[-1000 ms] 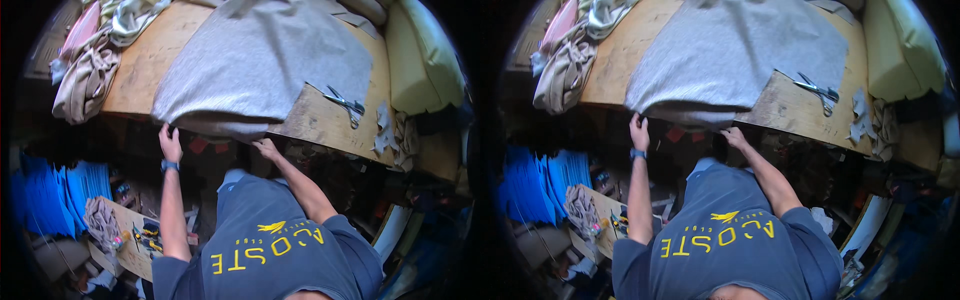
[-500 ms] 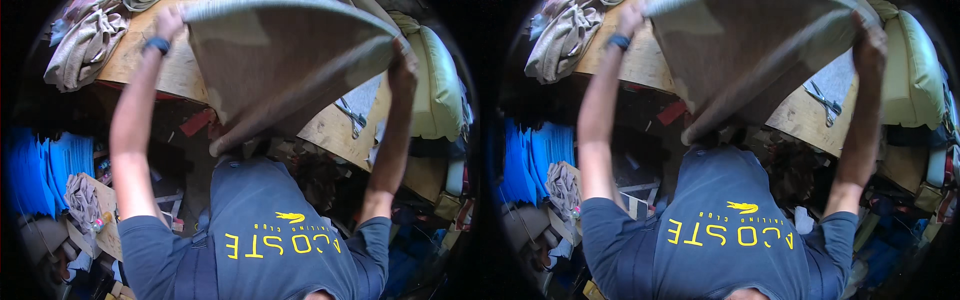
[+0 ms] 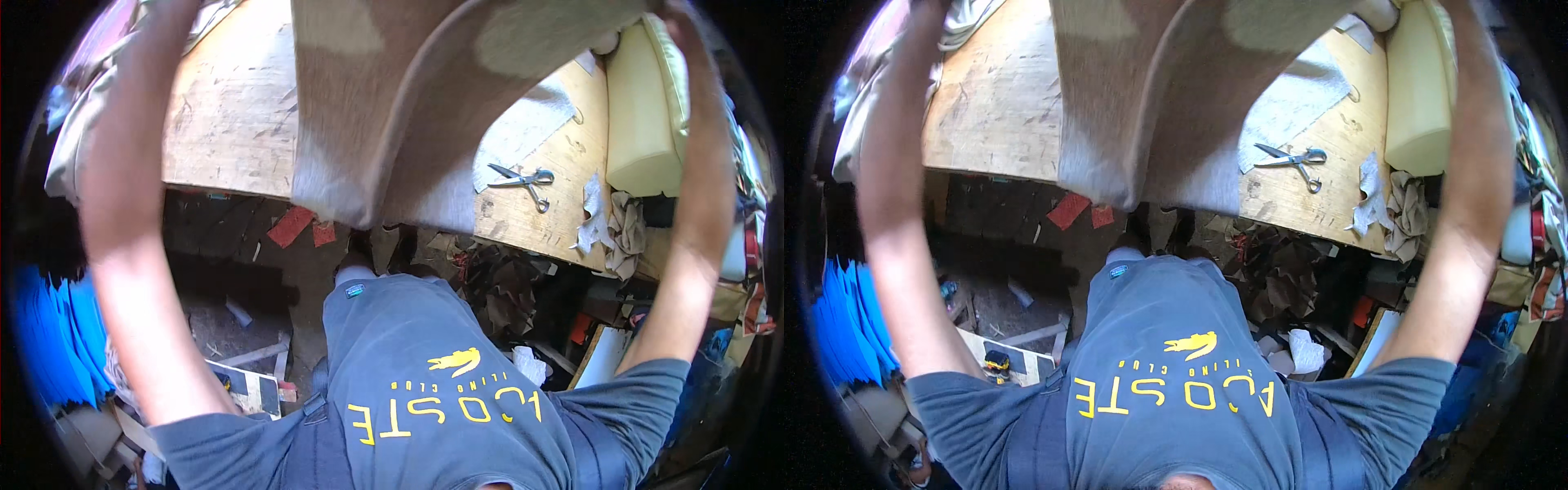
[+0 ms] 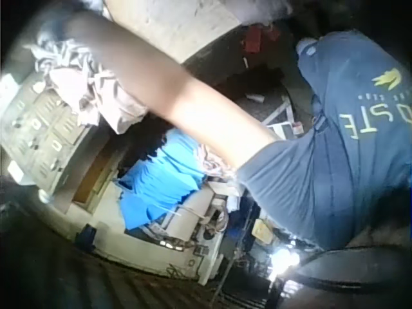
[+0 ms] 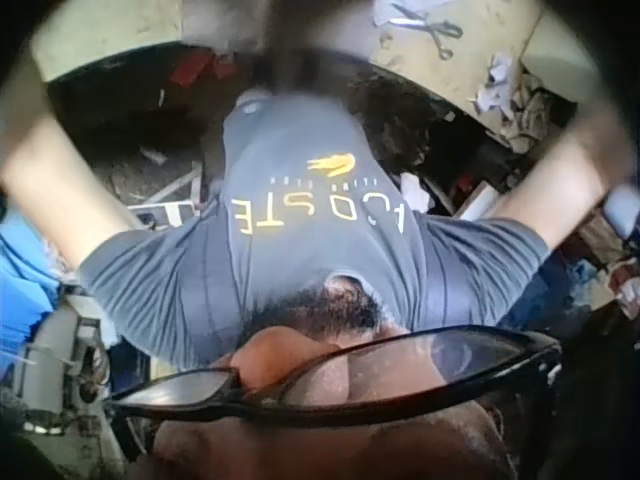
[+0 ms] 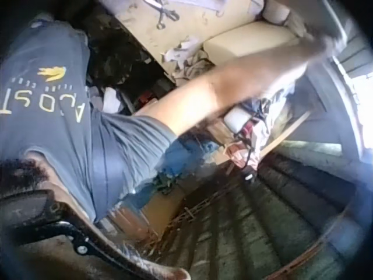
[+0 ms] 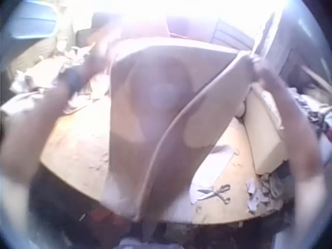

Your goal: The person cuts a large piece of grey fabric on a wooden workbench using shears. They measure the fabric with a tape measure and cut it into rectangular sections, occasionally folding and repositioning the material to align the cuts.

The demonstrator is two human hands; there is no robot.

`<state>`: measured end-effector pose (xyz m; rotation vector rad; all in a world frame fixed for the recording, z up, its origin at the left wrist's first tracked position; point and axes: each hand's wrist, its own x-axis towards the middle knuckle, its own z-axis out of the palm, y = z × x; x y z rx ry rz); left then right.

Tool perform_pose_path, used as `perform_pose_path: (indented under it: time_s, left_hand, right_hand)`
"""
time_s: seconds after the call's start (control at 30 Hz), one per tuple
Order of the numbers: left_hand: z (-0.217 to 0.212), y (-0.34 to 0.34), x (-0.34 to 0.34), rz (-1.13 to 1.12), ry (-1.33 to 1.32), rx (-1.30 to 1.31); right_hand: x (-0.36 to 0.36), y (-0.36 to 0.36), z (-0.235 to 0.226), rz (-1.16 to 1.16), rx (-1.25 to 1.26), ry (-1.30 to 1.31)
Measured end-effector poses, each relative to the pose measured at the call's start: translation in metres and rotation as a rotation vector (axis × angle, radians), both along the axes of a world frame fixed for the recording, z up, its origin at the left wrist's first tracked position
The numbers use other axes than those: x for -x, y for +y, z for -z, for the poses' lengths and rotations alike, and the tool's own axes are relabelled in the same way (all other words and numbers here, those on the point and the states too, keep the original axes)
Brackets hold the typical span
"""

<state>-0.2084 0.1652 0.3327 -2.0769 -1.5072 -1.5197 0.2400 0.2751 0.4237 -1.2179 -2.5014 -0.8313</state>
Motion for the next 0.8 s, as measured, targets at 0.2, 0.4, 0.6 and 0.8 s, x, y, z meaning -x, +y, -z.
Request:
perform_pose_path:
  time_s: [0.2,0.4,0.6,0.8]
  left_hand:
    - [0.297,-0.091,0.018,0.114,-0.117,0.465]
    - [0.295,-0.236,-0.165,0.338,-0.287,0.798]
    - [0.335,-0.183,-0.251,0.333,-0.054,0.845]
    - [0.342,-0.149,-0.3,-0.057,0.252,0.788]
  right_hand:
    - [0.01,-0.029,0.173,0.183,0.656,-0.202]
    - [-0.125,-0.18,0.346,0.37,0.868,-0.192]
    - [-0.149,-0.186,0.415,0.163,0.579,0.015]
    - [-0.165,-0.132,0.409,0.468,0.97,0.529]
